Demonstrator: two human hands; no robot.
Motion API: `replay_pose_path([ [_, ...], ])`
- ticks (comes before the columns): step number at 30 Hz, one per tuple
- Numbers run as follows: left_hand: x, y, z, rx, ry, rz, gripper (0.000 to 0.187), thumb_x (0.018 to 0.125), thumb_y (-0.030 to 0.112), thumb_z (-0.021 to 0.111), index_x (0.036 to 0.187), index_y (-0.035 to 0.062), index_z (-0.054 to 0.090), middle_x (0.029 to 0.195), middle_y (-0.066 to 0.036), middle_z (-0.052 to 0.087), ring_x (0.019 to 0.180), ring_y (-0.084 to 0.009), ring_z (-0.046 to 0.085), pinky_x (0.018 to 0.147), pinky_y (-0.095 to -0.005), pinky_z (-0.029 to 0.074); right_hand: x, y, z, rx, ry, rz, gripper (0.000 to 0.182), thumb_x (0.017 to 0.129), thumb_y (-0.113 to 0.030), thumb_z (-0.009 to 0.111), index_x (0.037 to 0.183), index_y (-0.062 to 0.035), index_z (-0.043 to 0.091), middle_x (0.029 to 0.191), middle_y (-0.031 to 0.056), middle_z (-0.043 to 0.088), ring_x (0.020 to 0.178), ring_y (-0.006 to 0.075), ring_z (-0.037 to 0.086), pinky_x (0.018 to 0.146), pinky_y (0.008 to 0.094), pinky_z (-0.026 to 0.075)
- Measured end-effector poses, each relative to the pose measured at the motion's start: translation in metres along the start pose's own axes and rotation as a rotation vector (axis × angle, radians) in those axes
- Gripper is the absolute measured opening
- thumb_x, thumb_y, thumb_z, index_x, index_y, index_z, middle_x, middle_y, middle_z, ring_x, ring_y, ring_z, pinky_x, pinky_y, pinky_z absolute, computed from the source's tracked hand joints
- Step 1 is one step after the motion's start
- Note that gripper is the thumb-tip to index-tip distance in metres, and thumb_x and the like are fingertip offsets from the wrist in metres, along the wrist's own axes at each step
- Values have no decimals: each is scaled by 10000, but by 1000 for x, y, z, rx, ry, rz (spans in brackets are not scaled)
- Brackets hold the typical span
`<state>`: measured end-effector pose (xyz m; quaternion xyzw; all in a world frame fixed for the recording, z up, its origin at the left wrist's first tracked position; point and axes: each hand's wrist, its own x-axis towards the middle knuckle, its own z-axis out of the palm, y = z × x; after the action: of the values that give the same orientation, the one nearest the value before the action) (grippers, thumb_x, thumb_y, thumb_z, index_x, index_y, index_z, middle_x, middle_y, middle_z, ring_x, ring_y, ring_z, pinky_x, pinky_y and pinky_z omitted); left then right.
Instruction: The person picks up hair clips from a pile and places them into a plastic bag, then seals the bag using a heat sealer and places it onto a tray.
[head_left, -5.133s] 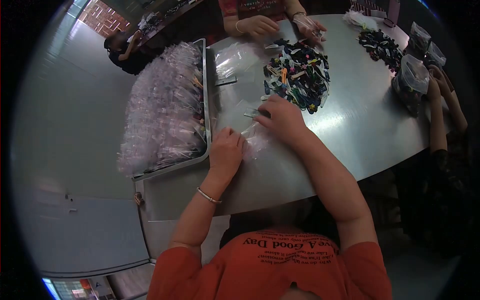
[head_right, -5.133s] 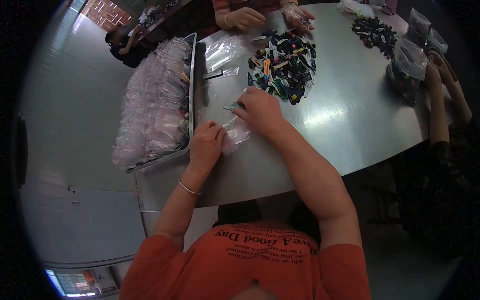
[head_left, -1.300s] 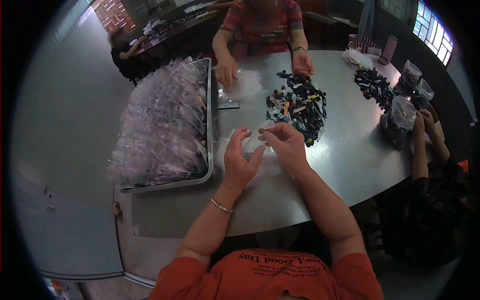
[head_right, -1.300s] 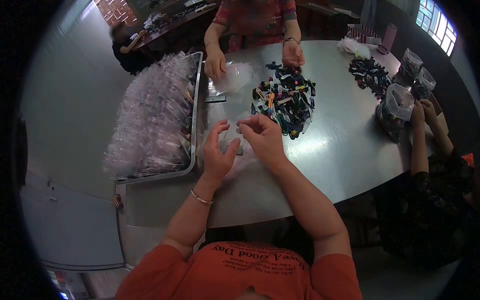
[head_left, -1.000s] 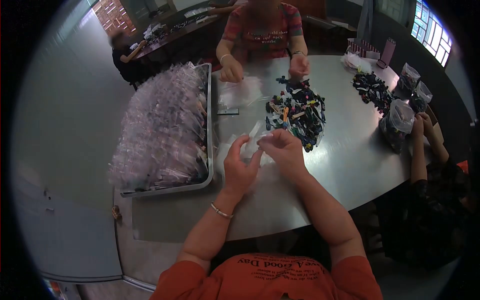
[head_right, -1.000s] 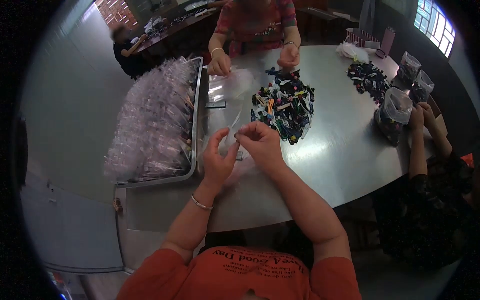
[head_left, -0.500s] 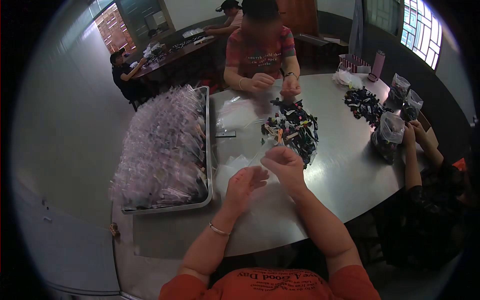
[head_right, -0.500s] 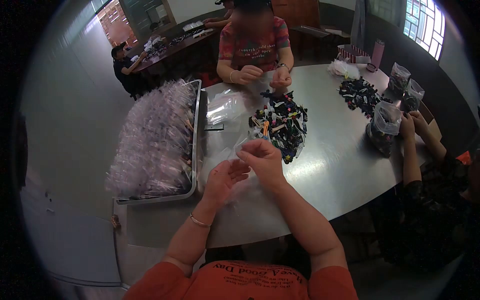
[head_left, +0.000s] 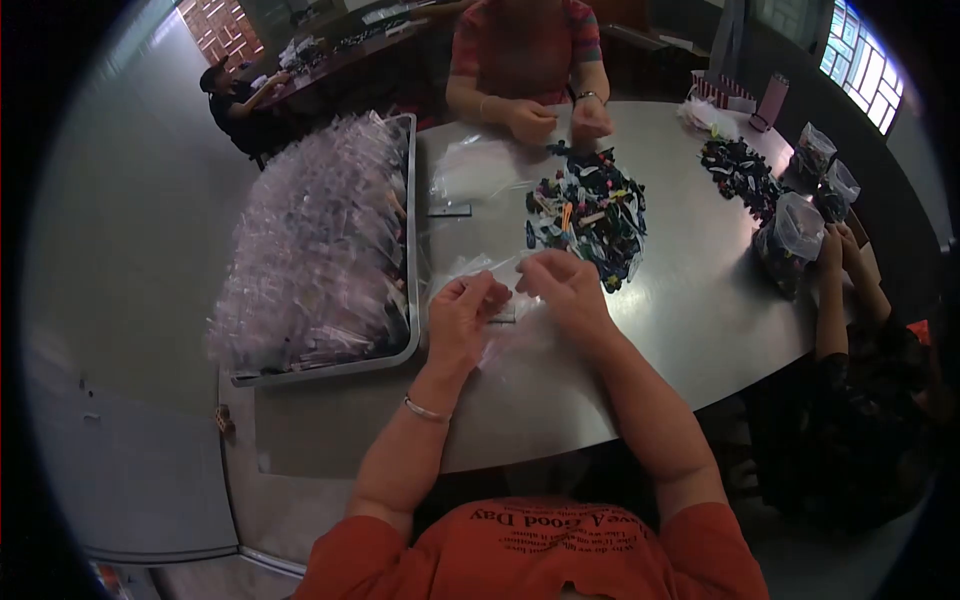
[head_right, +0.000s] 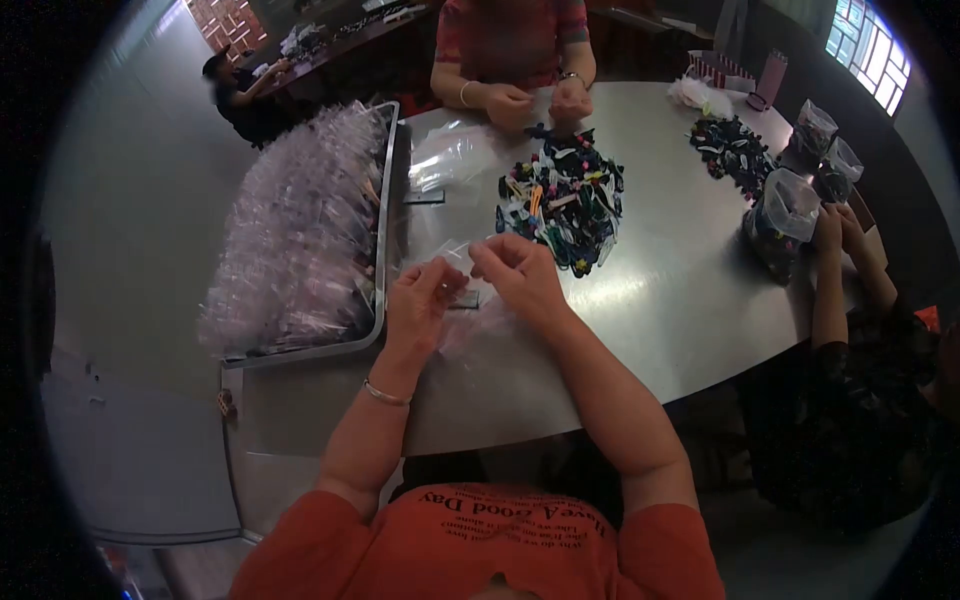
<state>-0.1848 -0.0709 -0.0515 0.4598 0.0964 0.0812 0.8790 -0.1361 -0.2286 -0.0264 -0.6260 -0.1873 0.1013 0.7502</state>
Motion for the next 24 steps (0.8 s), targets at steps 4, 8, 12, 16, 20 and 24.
replay_pose_path([
  [4,0,3,0,-14,-20,8,178,873,214,659,835,51,599,776,-75,651,723,-151,626,675,-264,491,4,4,-3,30,-11,-4,166,869,-133,626,986,-16,626,840,30,646,776,81,584,712,221,455],
  [8,3,4,-1,-17,10,-12,178,868,214,665,850,46,608,774,-84,657,701,-150,625,652,-263,484,5,13,-2,24,-21,-78,221,834,-82,655,1040,-19,605,873,15,630,777,72,578,697,213,455],
  [12,1,2,-2,16,-13,-32,172,863,194,667,867,31,613,777,-85,657,692,-152,626,651,-263,494,0,6,2,-197,98,-202,352,762,-40,693,1098,-36,588,861,-1,600,725,62,535,660,219,453],
  [16,-1,7,6,32,-25,-108,126,862,135,650,879,17,612,778,-92,653,677,-162,628,640,-287,524,3,5,-1,-518,117,-384,465,736,-54,709,1184,-72,586,829,24,600,661,87,523,610,237,458],
  [20,0,2,-1,61,-105,-136,131,879,137,619,913,12,605,801,-106,651,695,-190,639,636,-321,545,5,11,-1,-620,119,-463,282,778,-123,699,1053,-85,651,799,74,615,620,188,610,570,284,497],
  [24,1,2,0,-75,-122,-148,243,940,228,534,977,-4,596,863,-125,658,750,-219,657,656,-332,547,2,14,2,-662,167,-551,179,779,-113,693,954,-78,681,795,74,620,627,215,619,560,299,502],
])
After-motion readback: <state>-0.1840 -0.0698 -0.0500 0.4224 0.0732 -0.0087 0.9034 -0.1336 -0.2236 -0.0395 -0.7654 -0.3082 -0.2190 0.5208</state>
